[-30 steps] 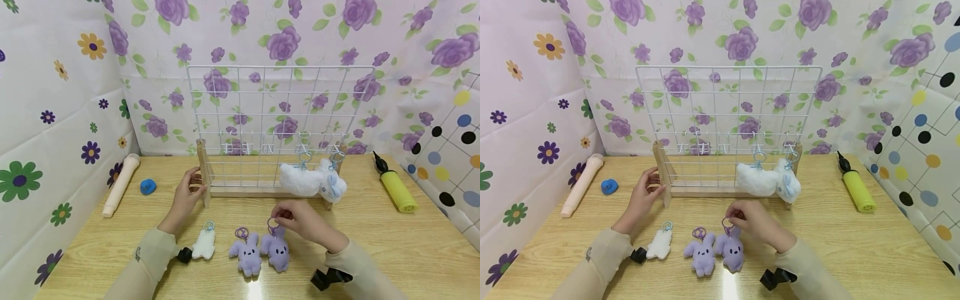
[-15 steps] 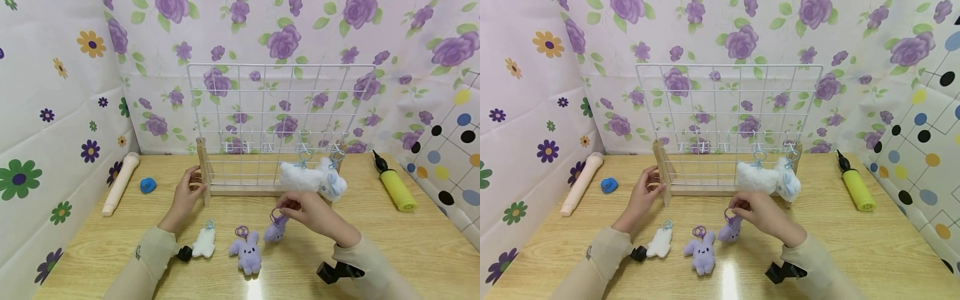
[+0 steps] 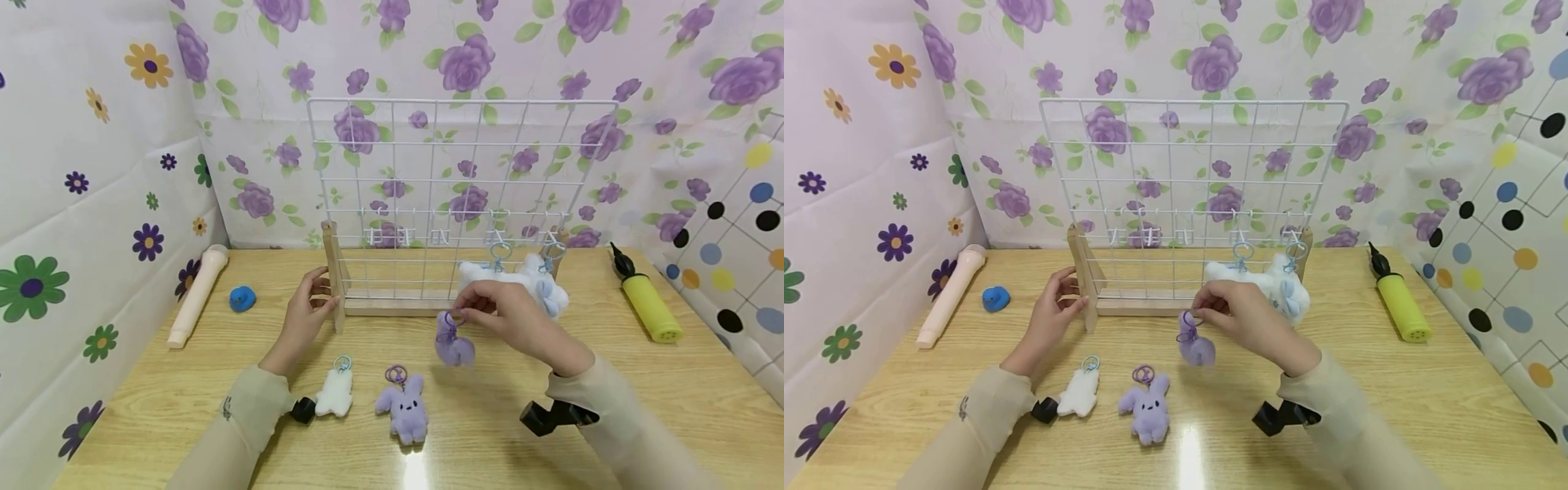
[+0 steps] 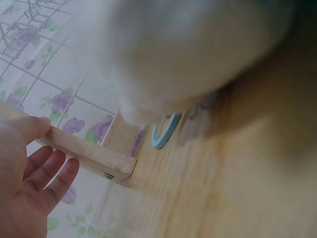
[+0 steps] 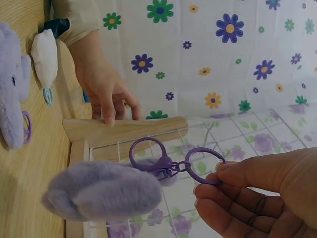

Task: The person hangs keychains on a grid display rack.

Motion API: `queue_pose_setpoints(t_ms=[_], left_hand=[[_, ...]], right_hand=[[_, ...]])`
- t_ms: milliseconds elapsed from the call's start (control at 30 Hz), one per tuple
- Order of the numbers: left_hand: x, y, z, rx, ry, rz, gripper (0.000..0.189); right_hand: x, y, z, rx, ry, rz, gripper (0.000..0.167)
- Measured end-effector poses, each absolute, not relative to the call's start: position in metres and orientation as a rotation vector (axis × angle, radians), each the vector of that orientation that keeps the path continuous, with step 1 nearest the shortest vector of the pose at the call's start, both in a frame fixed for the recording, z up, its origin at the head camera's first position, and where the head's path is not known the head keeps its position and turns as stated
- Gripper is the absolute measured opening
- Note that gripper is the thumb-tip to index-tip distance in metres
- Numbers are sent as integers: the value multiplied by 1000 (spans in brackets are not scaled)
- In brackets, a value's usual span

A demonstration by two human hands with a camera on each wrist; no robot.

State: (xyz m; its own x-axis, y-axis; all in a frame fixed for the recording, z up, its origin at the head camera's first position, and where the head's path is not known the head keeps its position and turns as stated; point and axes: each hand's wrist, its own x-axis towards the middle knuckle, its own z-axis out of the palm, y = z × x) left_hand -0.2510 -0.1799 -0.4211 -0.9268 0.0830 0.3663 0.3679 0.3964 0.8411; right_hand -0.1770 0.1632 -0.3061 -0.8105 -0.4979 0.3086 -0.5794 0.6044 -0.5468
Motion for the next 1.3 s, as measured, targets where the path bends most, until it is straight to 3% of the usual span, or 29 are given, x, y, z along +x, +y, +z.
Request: queue_pose_setpoints(t_ms=[767, 1300], left_hand=[[-252, -181, -422, -433, -2390, -1564, 57], [-252, -181, -422, -401, -2384, -1563, 57]], right_hand=[[-208, 150, -260, 704, -2686, 912, 11], [-229, 141, -248, 608, -2745, 818, 11]])
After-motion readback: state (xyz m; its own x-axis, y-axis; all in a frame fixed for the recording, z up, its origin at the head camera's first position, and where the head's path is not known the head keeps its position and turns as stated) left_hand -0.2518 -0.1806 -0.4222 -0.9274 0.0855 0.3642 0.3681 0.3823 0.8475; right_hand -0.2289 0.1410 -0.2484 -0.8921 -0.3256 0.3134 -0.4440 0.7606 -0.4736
